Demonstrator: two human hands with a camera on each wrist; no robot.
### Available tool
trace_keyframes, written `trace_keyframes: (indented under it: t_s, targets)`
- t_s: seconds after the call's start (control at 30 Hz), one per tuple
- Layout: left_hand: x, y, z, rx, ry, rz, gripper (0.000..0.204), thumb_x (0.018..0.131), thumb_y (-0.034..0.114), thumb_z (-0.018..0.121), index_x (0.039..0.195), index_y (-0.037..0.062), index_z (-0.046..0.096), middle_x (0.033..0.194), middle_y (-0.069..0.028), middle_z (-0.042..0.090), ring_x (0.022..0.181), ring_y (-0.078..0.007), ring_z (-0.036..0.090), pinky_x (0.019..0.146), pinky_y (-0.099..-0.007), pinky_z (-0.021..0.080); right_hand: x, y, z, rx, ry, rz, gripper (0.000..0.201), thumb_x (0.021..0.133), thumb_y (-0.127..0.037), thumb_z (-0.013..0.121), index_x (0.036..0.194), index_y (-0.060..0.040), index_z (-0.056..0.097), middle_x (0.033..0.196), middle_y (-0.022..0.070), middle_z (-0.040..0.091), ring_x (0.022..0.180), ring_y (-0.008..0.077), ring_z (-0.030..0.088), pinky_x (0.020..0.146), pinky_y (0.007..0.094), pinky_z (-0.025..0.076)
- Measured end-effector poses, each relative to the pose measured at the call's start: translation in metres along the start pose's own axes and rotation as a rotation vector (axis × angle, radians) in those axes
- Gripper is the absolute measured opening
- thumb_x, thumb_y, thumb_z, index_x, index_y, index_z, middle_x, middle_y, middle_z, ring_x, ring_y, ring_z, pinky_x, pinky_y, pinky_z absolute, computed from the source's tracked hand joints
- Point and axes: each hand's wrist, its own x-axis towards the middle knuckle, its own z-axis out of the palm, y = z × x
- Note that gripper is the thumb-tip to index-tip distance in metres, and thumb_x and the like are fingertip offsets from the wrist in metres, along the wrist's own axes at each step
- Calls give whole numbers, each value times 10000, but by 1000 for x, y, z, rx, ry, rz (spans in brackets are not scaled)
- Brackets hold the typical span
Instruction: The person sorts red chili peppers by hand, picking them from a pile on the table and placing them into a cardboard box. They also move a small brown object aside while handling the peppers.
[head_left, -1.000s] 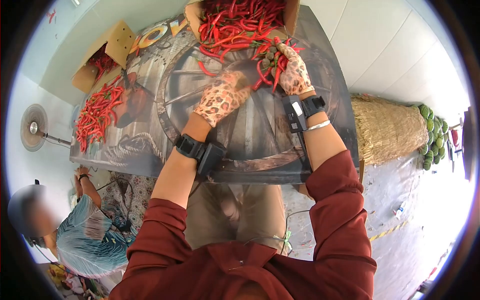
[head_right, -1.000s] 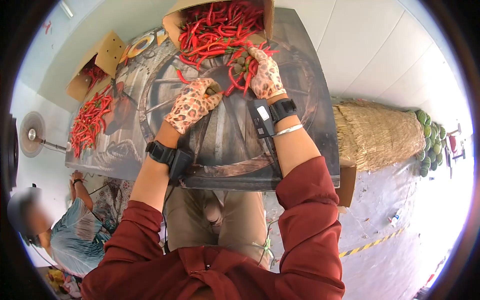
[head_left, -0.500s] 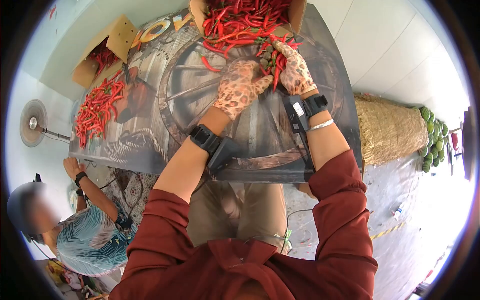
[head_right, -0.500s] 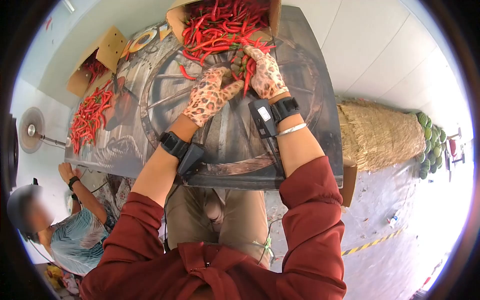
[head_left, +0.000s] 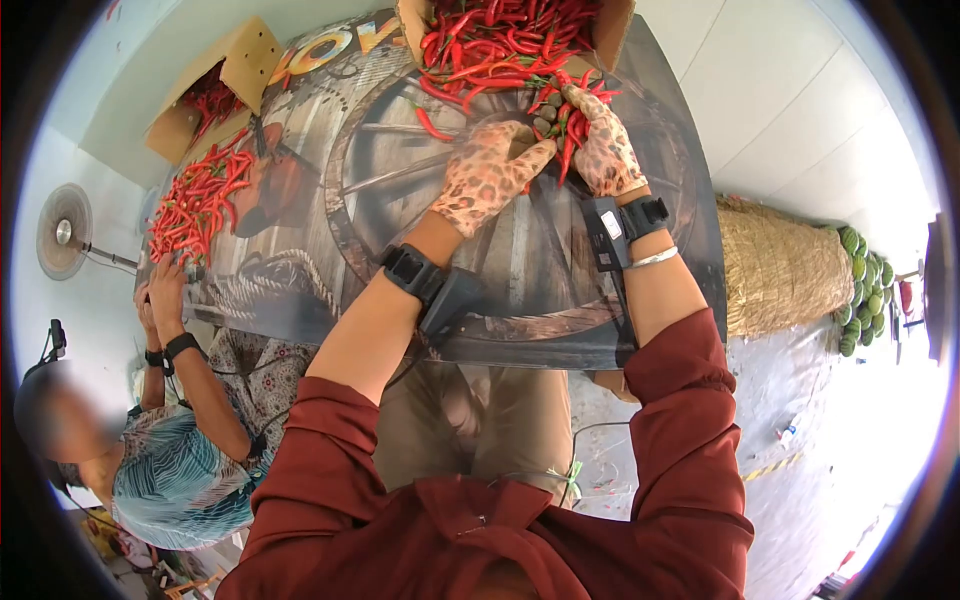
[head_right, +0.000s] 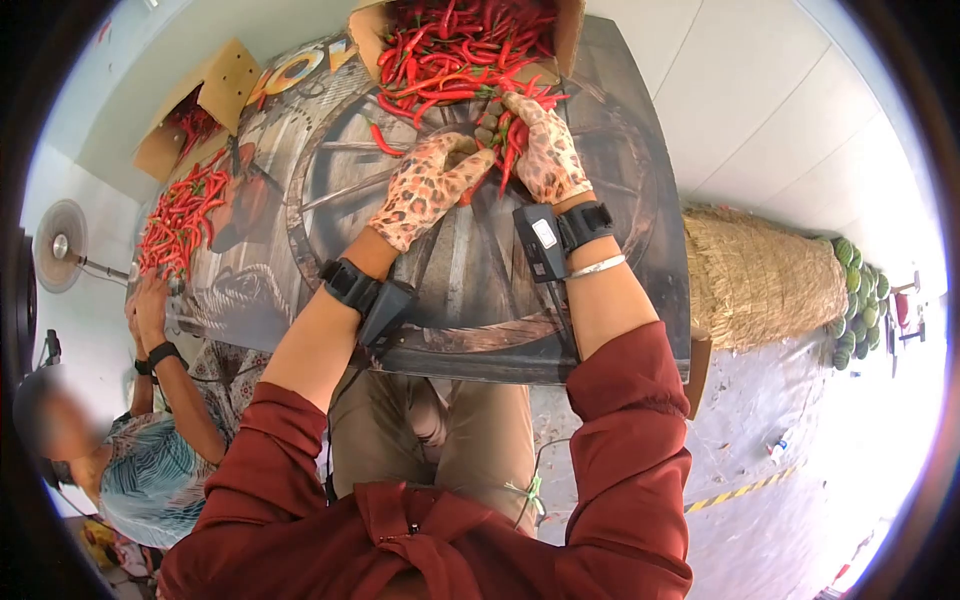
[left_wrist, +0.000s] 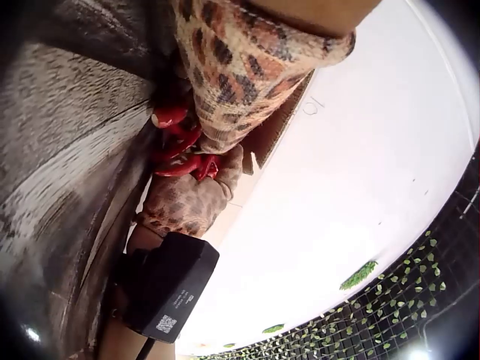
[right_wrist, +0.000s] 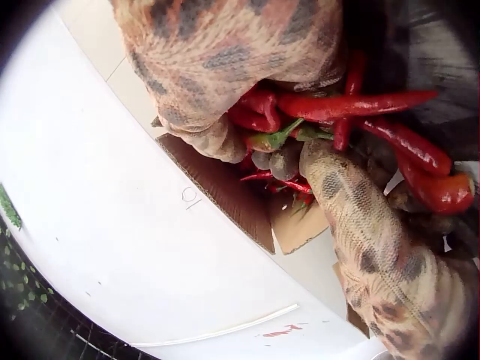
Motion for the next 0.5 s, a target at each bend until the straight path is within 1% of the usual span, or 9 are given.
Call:
trace_keyframes:
  t_s: [0.03, 0.1, 0.23, 0.3, 0.33, 0.4, 0.43, 0.47, 0.5]
  targets:
    - [1, 2, -2, 0, 2, -1, 395, 877, 341, 588, 1030, -21, 624, 905, -149, 642, 822, -203, 628, 738, -311, 480, 0, -2, -2, -28, -20, 30, 207, 913, -146, 539, 1052, 0, 585, 896, 122, 631, 785, 250, 625, 720, 395, 550]
    - [3, 3, -4, -112, -37, -101, 406, 876, 350, 588, 1038, -21, 623, 920, -145, 646, 834, -199, 630, 733, -309, 477, -1, -3, -2, -55, -39, 61, 223, 899, -140, 561, 1069, 3, 587, 930, 139, 641, 824, 270, 642, 718, 410, 557]
    - [1, 2, -4, -65, 15, -71, 381, 877, 333, 588, 1024, -17, 622, 910, -136, 646, 839, -203, 630, 733, -308, 474, -4, -4, 1, -73, -62, 56, 222, 901, -150, 561, 1058, 5, 588, 919, 145, 642, 811, 272, 639, 715, 399, 552]
    - [3, -5, 0, -133, 36, -90, 335, 879, 298, 585, 999, -12, 620, 903, -131, 644, 848, -215, 627, 747, -303, 474, -5, -3, 2, -76, -68, 53, 226, 901, -156, 562, 1059, 3, 589, 915, 147, 641, 807, 274, 637, 716, 395, 551]
    - [3, -9, 1, -133, 36, -90, 335, 879, 298, 585, 999, -12, 620, 903, -131, 644, 848, -215, 627, 747, -303, 474, -5, -3, 2, -61, -25, 39, 229, 901, -161, 562, 1063, -3, 594, 910, 137, 642, 804, 260, 635, 719, 385, 548]
    - [2, -11, -2, -232, 120, 63, 315, 886, 281, 575, 995, -12, 608, 859, -118, 640, 808, -212, 626, 756, -300, 478, 0, -1, -2, -46, 19, 25, 232, 900, -165, 563, 1068, -9, 598, 905, 127, 642, 801, 247, 633, 722, 375, 545]
    - [2, -13, -4, -111, 170, 144, 269, 862, 256, 574, 943, 4, 626, 882, -134, 651, 825, -262, 617, 764, -336, 470, 7, 0, -9, -44, 16, 10, 226, 901, -170, 562, 1064, -20, 606, 899, 111, 642, 797, 227, 630, 711, 366, 539]
    - [3, -11, -7, -110, 170, 144, 269, 862, 256, 574, 943, 4, 626, 882, -134, 651, 825, -262, 617, 764, -336, 470, 8, 0, -10, -42, 12, -5, 220, 902, -174, 562, 1060, -31, 614, 892, 94, 642, 793, 208, 627, 699, 357, 533]
    - [4, -9, -10, -315, 195, -56, 242, 866, 231, 563, 944, 11, 625, 890, -134, 647, 826, -258, 616, 763, -336, 471, 9, 1, -10, -41, 11, -5, 220, 902, -174, 562, 1060, -31, 614, 892, 94, 642, 793, 208, 627, 699, 357, 533]
